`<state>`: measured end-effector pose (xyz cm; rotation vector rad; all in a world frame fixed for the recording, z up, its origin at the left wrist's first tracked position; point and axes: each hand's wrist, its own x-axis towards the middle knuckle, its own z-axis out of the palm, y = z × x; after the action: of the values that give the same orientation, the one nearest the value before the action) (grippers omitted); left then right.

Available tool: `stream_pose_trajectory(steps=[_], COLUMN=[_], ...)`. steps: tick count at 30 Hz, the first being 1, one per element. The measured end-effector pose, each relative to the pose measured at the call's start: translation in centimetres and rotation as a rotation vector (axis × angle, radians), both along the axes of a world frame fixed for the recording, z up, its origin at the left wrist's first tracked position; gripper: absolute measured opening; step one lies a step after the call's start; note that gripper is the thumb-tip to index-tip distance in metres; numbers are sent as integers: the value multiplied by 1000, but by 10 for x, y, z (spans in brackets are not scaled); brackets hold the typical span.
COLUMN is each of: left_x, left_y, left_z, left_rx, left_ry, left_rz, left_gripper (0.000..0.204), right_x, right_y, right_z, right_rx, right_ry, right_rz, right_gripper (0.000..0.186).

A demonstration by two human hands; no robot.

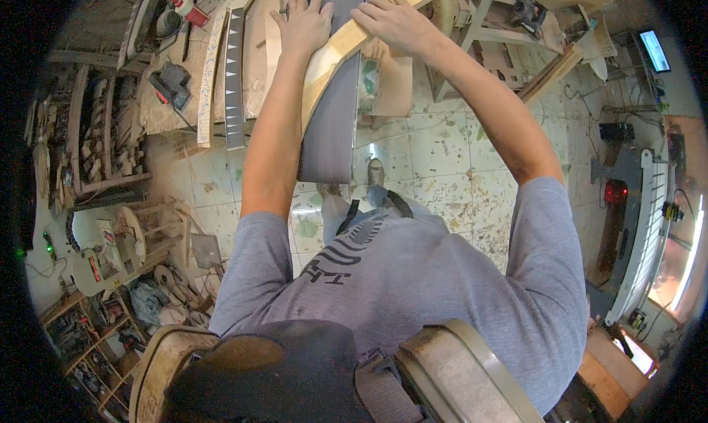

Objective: The person shapes a wooden guitar neck using a belt sander, holding the wood against the moving belt and rotating it to sand different surfaces. They periodically lift the neck to check its profile and smooth the sanded areas with their hands.

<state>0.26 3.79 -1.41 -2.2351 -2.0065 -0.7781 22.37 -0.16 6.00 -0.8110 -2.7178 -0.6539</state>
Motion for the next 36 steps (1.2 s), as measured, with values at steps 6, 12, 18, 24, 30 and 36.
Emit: stream_pose_trajectory(steps=[6,12,18,24,30,36], left_x=[11,14,2,-4,13,34], left_y=[-1,-1,-6,-6,3,12], left_z=[10,9,12,12,5,1], left_rx=[-50,-62,-80,-87,-21,-18], left_ry=[43,38,-4,13,5,42], left_rz=[-46,-36,-12,13,-11,-15], left_gripper=[63,63,62,63,63,64], right_x=[12,14,3,-1,14,32], right_y=[-5,-4,-1,1,5,3], right_z=[1,3,1,0,3,7], right_rx=[18,29,35,-51,74,17], right_ry=[5,-10,-12,-37,-32,-49], right_rz=[-11,-7,1,-33,4,-53], right_gripper=[43,43,46,54,43,45])
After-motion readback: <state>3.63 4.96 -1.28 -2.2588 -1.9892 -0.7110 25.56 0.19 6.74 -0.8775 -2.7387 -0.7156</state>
